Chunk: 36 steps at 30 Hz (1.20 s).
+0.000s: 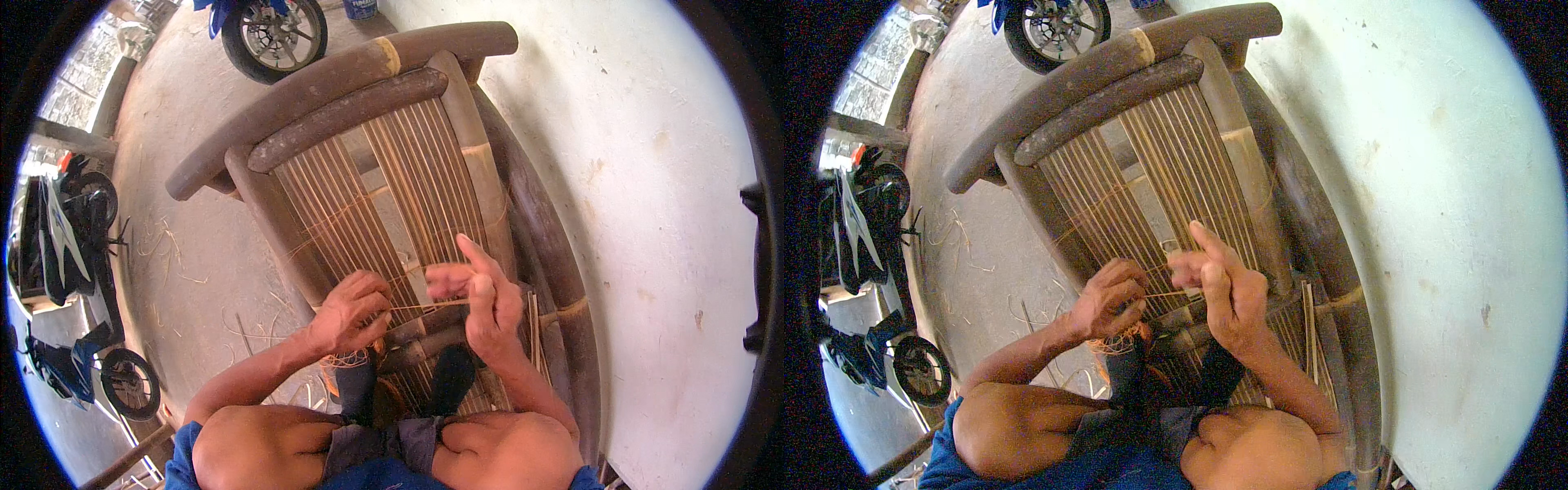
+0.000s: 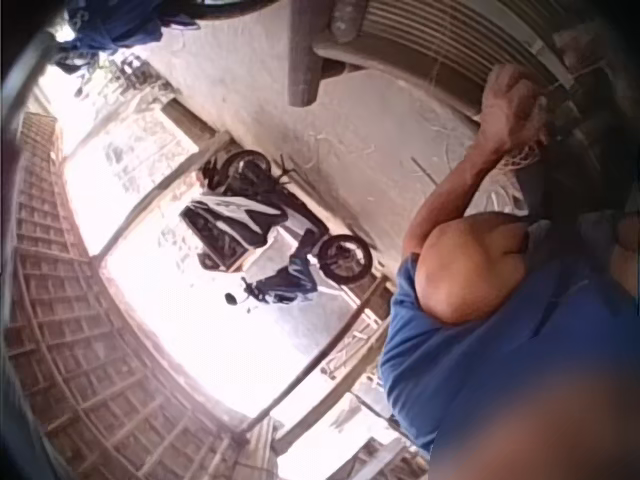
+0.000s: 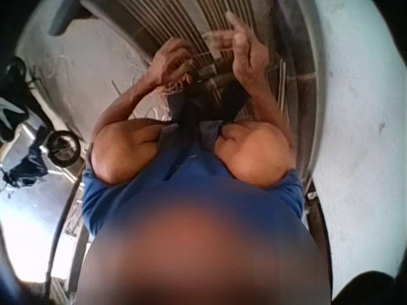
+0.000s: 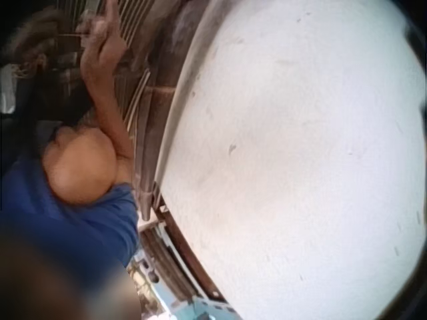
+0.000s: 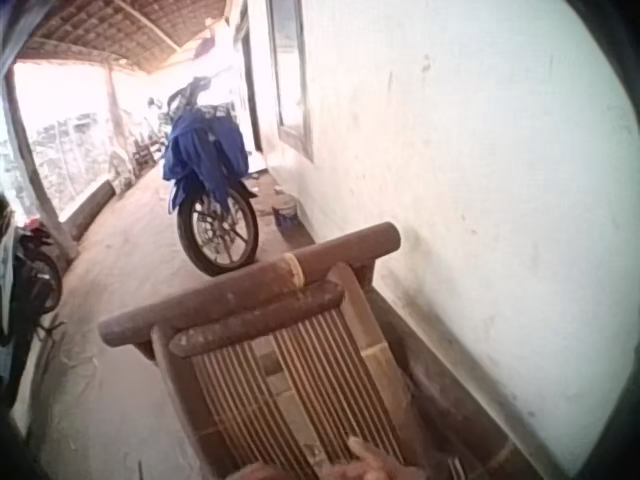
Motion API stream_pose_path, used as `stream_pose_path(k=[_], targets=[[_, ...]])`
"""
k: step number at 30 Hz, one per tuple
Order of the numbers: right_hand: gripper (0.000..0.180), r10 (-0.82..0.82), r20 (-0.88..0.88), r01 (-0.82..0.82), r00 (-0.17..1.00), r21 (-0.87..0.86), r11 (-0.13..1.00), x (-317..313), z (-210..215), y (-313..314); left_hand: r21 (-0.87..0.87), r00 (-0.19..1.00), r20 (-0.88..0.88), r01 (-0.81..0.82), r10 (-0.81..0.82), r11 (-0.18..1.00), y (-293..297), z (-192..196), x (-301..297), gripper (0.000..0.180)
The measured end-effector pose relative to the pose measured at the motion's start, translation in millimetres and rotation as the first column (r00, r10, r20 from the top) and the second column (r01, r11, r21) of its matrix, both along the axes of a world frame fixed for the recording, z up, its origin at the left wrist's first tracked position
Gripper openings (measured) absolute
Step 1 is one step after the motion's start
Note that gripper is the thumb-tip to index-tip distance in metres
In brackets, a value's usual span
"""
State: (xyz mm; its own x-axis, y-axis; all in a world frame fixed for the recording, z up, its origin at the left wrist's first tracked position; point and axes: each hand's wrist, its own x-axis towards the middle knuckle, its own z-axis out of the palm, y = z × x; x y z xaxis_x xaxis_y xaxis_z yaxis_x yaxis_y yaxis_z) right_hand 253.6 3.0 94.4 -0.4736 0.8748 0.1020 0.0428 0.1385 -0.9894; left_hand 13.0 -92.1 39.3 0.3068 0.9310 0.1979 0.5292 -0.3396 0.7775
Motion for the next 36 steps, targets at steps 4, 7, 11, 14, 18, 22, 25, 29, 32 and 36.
stream_pose_path(k=[4, 7, 11, 14, 18, 22, 25, 29, 32, 36], targets=[[0.038, -0.021, -0.006, 0.019, 1.0, 0.707, 0.707, 25, 46, 12, 0.057, 0.965, -0.261, 0.049, -0.032, 0.997, 19, -6, -9, 0.034], [0.066, -0.31, 0.128, -0.038, 0.942, 0.96, 0.279, 54, 74, 17, 0.024, 0.867, -0.488, 0.125, -0.097, 0.992, 43, -16, -10, 0.051], [0.067, -0.607, -0.17, 0.357, 0.776, 0.912, 0.202, 91, 99, 14, -0.03, 0.713, -0.667, 0.265, -0.216, 0.964, 70, -29, -2, 0.052], [0.066, -0.822, -0.215, 0.645, 0.528, 0.731, 0.224, 132, 121, 10, -0.142, 0.6, -0.738, 0.309, -0.309, 0.94, 81, -32, 4, 0.048], [0.064, -0.794, 0.567, 0.574, 0.217, 0.584, 0.574, 171, 117, 6, -0.132, 0.546, -0.782, 0.328, -0.302, 0.935, 87, -33, 9, 0.037], [0.081, -0.25, 0.964, 0.509, 0.089, 0.172, 0.844, 156, 76, -21, -0.193, 0.472, -0.817, 0.316, -0.33, 0.929, 92, -35, 15, 0.033], [0.083, -0.105, 0.837, 0.355, 0.537, -0.111, 0.928, 115, 41, -37, -0.176, 0.468, -0.821, 0.336, -0.326, 0.925, 94, -35, 16, 0.032], [0.077, -0.049, 0.772, -0.203, 0.633, 0.227, 0.953, 28, -30, -28, -0.173, 0.466, -0.827, 0.322, -0.315, 0.931, 95, -32, 17, 0.03], [0.056, -0.049, 0.935, -0.406, 0.351, 0.199, 0.892, -12, -72, -15, -0.116, 0.492, -0.827, 0.325, -0.273, 0.939, 93, -31, 16, 0.03], [0.03, 0.134, 0.943, -0.448, 0.305, 0.018, 0.894, -17, -91, -10, -0.086, 0.541, -0.802, 0.313, -0.252, 0.946, 90, -34, 14, 0.03]])
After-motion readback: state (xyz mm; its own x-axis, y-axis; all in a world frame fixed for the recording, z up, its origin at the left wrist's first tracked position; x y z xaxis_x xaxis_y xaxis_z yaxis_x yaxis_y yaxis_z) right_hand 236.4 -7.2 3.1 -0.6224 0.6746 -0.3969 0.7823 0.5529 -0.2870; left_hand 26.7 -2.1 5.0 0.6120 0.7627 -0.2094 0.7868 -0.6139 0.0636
